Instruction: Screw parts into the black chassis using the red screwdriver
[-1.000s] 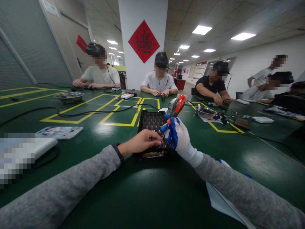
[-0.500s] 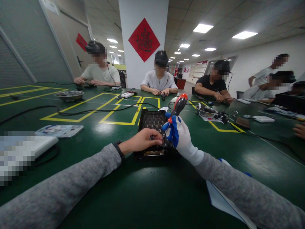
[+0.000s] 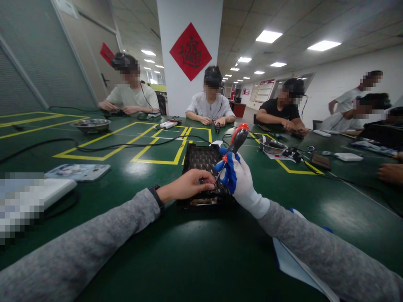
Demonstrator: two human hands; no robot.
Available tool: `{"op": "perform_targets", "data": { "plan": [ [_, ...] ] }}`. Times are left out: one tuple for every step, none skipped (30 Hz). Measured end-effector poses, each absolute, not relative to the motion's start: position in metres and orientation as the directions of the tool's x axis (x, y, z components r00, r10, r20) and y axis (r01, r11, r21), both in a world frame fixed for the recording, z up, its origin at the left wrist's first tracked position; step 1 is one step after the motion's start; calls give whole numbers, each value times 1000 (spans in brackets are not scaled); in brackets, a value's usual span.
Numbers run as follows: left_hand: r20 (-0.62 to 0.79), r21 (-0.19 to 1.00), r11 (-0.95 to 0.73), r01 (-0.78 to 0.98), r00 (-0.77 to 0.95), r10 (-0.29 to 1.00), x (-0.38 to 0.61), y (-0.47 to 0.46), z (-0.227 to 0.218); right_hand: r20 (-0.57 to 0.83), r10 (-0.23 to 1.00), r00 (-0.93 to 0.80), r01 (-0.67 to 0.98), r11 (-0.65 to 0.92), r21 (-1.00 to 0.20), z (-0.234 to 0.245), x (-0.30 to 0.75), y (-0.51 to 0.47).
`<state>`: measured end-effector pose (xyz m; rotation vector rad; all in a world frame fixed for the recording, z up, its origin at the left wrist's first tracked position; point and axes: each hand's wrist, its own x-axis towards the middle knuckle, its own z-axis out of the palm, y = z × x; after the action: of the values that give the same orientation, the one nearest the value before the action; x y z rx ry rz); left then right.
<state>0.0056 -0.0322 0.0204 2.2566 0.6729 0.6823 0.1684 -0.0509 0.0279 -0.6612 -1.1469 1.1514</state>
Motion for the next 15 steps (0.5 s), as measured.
{"op": "perform_targets", "data": {
  "plan": [
    [290, 726, -636, 261, 723, 627, 5, -32, 20, 354, 935, 4, -348, 333, -876, 28, 169, -51],
    [311, 739, -625, 250, 696, 647, 5, -32, 20, 363, 931, 36, -342, 353, -871, 28, 170, -51],
    [345, 760, -605, 238, 641, 685, 5, -31, 19, 376, 924, 76, -339, 379, -861, 28, 170, -52],
    [382, 786, -577, 223, 559, 736, 5, -31, 17, 390, 912, 125, -337, 409, -848, 27, 171, -52],
    [411, 815, -543, 203, 458, 788, 5, -30, 16, 403, 898, 174, -336, 439, -833, 26, 172, -51],
    [424, 845, -506, 174, 360, 831, 4, -29, 14, 412, 886, 214, -335, 463, -821, 25, 173, -51],
    [419, 874, -468, 132, 284, 862, 4, -28, 13, 416, 877, 242, -332, 477, -814, 23, 173, -49],
    [400, 900, -429, 81, 240, 884, 3, -28, 11, 414, 875, 251, -328, 479, -814, 22, 173, -48],
    [371, 922, -387, 25, 226, 901, 3, -27, 10, 406, 882, 241, -324, 467, -823, 21, 173, -45],
    [342, 938, -344, -32, 228, 912, 2, -27, 10, 393, 894, 216, -315, 444, -839, 19, 172, -43],
    [317, 948, -306, -84, 235, 919, 2, -26, 9, 376, 908, 184, -300, 416, -858, 18, 171, -41],
    [298, 953, -275, -126, 241, 924, 2, -26, 9, 360, 919, 158, -280, 391, -877, 17, 171, -39],
    [287, 954, -255, -155, 243, 927, 3, -26, 10, 346, 927, 146, -258, 374, -891, 16, 170, -37],
    [281, 955, -244, -170, 242, 929, 3, -26, 10, 335, 930, 149, -237, 363, -901, 15, 170, -36],
    [277, 955, -240, -174, 242, 930, 3, -26, 10, 327, 931, 163, -221, 357, -907, 15, 170, -36]
  ]
}}
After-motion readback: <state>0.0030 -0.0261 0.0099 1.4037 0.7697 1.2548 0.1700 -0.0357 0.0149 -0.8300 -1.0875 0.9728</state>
